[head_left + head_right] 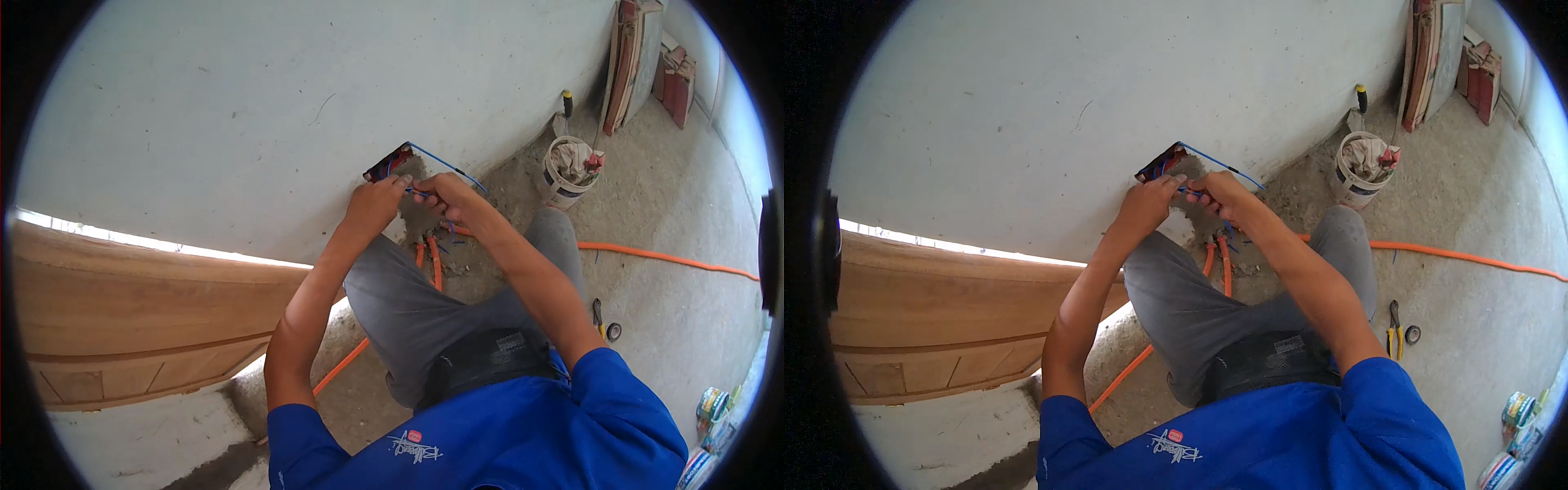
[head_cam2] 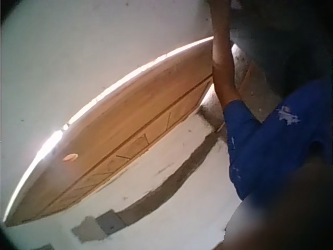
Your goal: Installing and preparing electrical wires in a wall outlet box.
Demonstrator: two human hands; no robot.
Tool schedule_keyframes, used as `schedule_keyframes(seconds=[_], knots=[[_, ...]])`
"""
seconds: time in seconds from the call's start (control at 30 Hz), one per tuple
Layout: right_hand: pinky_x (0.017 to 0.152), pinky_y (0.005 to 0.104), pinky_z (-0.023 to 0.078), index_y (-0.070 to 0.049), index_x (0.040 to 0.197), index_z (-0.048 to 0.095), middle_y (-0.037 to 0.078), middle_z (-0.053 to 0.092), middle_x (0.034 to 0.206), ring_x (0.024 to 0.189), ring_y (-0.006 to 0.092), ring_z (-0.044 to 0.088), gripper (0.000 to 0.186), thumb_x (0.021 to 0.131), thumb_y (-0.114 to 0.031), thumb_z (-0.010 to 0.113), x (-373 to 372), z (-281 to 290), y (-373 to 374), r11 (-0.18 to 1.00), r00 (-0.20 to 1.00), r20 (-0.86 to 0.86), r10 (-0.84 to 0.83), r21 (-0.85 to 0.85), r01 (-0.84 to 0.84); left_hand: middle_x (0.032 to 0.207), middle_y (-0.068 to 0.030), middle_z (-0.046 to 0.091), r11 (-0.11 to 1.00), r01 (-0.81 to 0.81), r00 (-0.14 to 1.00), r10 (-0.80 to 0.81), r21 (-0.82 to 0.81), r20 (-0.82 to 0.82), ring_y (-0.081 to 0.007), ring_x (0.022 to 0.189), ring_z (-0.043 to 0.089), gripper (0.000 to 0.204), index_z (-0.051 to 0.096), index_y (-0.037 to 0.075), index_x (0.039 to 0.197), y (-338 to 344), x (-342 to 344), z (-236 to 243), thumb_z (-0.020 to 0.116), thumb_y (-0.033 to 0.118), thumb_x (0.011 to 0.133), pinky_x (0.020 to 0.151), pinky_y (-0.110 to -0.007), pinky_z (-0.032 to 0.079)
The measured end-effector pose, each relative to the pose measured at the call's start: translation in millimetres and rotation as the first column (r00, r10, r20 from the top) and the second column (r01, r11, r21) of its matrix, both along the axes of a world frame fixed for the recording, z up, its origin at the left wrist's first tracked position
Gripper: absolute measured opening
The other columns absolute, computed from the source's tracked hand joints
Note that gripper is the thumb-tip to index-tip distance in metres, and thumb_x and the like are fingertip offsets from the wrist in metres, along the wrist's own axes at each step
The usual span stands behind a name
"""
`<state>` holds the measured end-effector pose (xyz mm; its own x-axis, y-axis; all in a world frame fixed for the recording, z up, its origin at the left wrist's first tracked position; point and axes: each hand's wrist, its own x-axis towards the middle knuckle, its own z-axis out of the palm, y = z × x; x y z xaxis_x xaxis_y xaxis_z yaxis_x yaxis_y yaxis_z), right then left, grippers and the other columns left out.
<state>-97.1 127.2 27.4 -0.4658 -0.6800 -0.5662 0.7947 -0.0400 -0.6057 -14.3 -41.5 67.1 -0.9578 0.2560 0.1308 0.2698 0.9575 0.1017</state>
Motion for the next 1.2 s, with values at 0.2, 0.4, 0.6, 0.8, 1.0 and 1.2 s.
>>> schedule_keyframes(seconds=[0.2, 0.4, 0.6, 0.8, 1.0, 1.2], knots=[[0.040, 0.0226, 0.030, -0.001, 0.091, 0.065, 0.004, 0.062, 0.071, 0.050, 0.0057, 0.043, 0.013, 0.091, -0.014, 0.062, 9.5, 8.3, 0.9, 0.995, 0.984, -0.166, -0.070, 0.065, 0.082, 0.100, -0.0125, 0.067, 0.998, 0.016, 0.992, -0.024, 0.065, 0.121, -0.0341, 0.090, 0.066, 0.025, 0.067, 0.005, 0.107, -3.7, -3.2, 14.2, 0.056, 0.003, 0.084, 0.073, -0.044, 0.052], [0.060, 0.0343, 0.046, -0.001, 0.096, 0.065, 0.012, 0.064, 0.088, 0.072, 0.0202, 0.058, 0.015, 0.089, -0.015, 0.063, 30.4, -1.7, 13.1, 0.906, 0.379, -0.915, -0.136, 0.041, 0.422, 0.095, -0.0150, 0.066, 0.984, 0.052, 0.995, -0.066, 0.173, 0.075, -0.0374, 0.087, 0.063, 0.016, 0.064, 0.002, 0.097, -3.4, -7.3, 10.1, 0.056, 0.000, 0.082, 0.073, -0.046, 0.049], [0.090, 0.0483, 0.044, 0.002, 0.121, 0.054, 0.023, 0.056, 0.120, 0.106, 0.0417, 0.054, 0.041, 0.086, -0.013, 0.066, 88.6, -68.9, 25.7, 0.960, -0.372, -0.928, -0.024, -0.126, 0.251, 0.085, -0.0158, 0.064, 0.962, 0.070, 0.997, -0.074, 0.264, 0.002, -0.0385, 0.080, 0.062, 0.009, 0.060, 0.002, 0.087, 1.8, -8.2, 10.8, 0.054, -0.002, 0.081, 0.068, -0.047, 0.048], [0.098, 0.0490, 0.038, -0.002, 0.135, 0.044, 0.021, 0.051, 0.133, 0.118, 0.0393, 0.052, 0.058, 0.082, -0.008, 0.068, 51.1, -46.4, -9.0, 0.779, -0.298, -0.950, -0.093, -0.256, 0.572, 0.084, -0.0177, 0.065, 0.954, -0.006, 0.998, -0.014, 0.301, 0.063, -0.0375, 0.081, 0.064, 0.012, 0.062, 0.002, 0.090, 5.1, -5.1, 18.8, 0.053, -0.001, 0.082, 0.069, -0.045, 0.050], [0.096, 0.0453, 0.039, -0.008, 0.120, 0.059, 0.009, 0.061, 0.122, 0.113, 0.0305, 0.057, 0.042, 0.080, -0.007, 0.070, 21.6, -44.5, -3.8, 0.813, -0.478, -0.876, -0.070, -0.328, 0.481, 0.090, -0.0185, 0.068, 0.953, 0.022, 0.999, -0.034, 0.303, 0.033, -0.0377, 0.084, 0.065, 0.015, 0.065, 0.000, 0.096, 7.9, -9.2, 20.2, 0.057, 0.001, 0.083, 0.072, -0.045, 0.051], [0.088, 0.0423, 0.042, -0.008, 0.109, 0.065, 0.008, 0.065, 0.104, 0.102, 0.0292, 0.059, 0.030, 0.079, -0.007, 0.070, 31.1, -43.3, -7.2, 0.780, -0.454, -0.886, -0.088, -0.345, 0.522, 0.092, -0.0169, 0.069, 0.963, 0.039, 0.997, -0.021, 0.267, -0.069, -0.0364, 0.085, 0.066, 0.016, 0.067, 0.001, 0.098, 6.0, -5.3, 11.2, 0.062, 0.003, 0.083, 0.072, -0.045, 0.053]])
